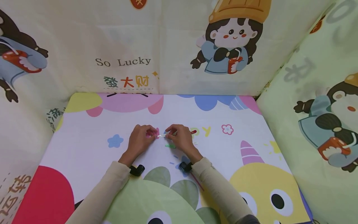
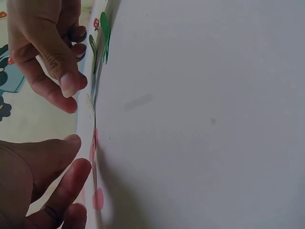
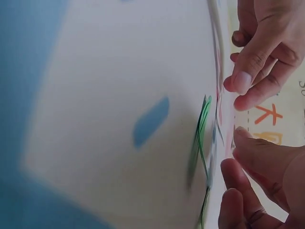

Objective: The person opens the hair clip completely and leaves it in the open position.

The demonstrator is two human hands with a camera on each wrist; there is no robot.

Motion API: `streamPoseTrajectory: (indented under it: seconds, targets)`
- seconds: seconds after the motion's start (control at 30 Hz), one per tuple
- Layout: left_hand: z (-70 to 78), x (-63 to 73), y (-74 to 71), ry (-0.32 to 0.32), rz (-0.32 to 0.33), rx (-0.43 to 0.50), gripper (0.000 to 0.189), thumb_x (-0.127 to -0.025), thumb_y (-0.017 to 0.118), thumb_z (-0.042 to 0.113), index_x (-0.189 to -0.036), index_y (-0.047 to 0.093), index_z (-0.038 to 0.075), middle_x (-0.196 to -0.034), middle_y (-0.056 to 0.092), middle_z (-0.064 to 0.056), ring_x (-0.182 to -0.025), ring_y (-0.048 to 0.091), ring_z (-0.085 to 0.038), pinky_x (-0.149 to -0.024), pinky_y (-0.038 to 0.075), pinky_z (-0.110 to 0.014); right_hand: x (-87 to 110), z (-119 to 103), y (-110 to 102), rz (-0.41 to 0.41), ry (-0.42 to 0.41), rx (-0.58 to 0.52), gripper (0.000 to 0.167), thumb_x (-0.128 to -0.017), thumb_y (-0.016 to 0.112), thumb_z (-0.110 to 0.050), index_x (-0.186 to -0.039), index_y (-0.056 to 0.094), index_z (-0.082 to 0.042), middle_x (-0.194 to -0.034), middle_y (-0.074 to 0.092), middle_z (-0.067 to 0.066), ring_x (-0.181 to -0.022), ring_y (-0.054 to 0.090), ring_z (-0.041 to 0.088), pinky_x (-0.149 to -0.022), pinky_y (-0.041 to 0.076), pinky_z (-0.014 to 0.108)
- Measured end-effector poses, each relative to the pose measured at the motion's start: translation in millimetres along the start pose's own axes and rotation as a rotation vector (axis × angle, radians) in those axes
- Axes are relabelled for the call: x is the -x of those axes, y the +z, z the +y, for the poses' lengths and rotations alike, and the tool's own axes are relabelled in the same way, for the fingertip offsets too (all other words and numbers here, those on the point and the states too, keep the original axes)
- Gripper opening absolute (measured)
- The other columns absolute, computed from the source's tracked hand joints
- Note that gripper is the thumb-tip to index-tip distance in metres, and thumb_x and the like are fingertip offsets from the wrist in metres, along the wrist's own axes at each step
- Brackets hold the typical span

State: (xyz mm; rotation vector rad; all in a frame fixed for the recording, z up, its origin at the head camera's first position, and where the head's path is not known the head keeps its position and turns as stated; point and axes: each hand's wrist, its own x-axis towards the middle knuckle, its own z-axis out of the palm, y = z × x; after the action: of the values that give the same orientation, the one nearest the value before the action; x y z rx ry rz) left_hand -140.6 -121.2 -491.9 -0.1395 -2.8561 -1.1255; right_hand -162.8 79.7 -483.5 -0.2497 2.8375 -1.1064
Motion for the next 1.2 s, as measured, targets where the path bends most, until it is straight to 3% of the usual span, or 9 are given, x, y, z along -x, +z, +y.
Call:
streamPoseTrajectory:
  seconds: [0.47,0.9,1.2]
  targets:
    - [-0.1,-5.1,7.5,0.009,-0.015,-0.030,0.011,-0.089,0.086,0.013,-0.099,0.084,0.012,-0.088,0.078,-0.005,-0.088,0.052,-0.024,-0.074,0.038,-0.035,-6.9,-3.4,9.5,-0.019,0.027,0.042,0.007,-0.091,0.086,-0.021,-0.097,0.083,-0.019,-0.074,0.071,-0.006,-0.075,0.060,0.012,-0.072,0.042,0.029]
    - [-0.7,-4.2,7.5,0.005,-0.014,-0.024,0.009,-0.091,0.083,0.015,-0.100,0.084,0.011,-0.087,0.078,-0.006,-0.087,0.054,-0.024,-0.075,0.040,-0.035,-5.2,-7.0,8.9,-0.057,0.071,-0.067,0.006,-0.096,0.080,-0.018,-0.092,0.076,-0.016,-0.079,0.071,-0.002,-0.079,0.059,0.016,-0.078,0.044,0.032]
    - [-2.0,-1.9,4.5,0.026,-0.017,0.018,0.013,-0.100,0.074,0.018,-0.097,0.083,0.009,-0.075,0.062,-0.007,-0.080,0.049,-0.025,-0.073,0.036,-0.035,-3.8,-10.2,3.6,-0.063,0.071,-0.130,0.007,-0.098,0.078,-0.017,-0.093,0.073,-0.016,-0.083,0.072,-0.001,-0.078,0.058,0.017,-0.074,0.044,0.031]
